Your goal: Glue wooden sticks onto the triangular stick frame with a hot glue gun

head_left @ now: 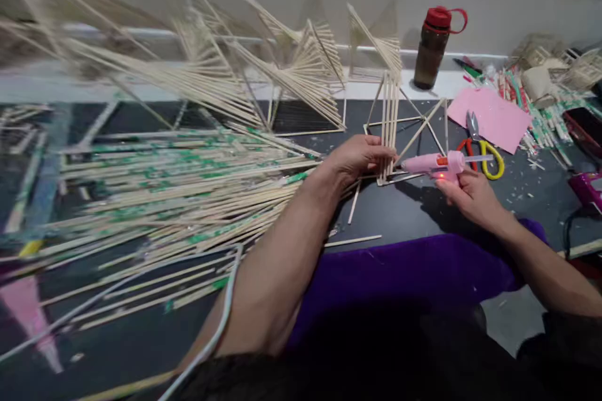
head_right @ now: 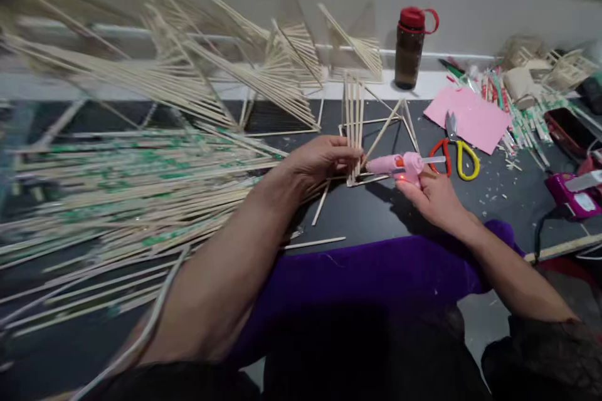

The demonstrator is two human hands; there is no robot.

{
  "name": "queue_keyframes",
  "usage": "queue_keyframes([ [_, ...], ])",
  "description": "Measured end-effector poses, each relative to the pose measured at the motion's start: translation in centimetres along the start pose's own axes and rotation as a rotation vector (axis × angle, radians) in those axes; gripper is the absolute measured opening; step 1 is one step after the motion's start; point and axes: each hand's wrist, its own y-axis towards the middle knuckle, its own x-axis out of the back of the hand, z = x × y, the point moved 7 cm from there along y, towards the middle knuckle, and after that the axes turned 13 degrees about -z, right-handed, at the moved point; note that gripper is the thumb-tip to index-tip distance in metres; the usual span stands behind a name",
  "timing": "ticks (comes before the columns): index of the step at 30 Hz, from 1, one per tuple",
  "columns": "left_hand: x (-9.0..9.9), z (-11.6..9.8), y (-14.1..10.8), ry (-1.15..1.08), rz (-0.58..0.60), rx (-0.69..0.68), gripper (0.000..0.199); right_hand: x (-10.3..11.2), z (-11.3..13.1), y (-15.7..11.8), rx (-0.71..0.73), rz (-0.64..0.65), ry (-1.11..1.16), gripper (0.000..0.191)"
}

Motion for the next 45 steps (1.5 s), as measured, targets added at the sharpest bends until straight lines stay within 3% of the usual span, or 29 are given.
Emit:
queue_keyframes([
  [9,-0.16,0.3,0.11,0.014,0.021,-0.012,0.012,-0.12,0.19,-0.03,-0.01,0.046,0.051,0.032],
  [45,-0.3,0.33,0.44,-0.005,-0.013,-0.048,0.016,-0.04,0.08,0.0,-0.022,0.064,0.074,0.04],
])
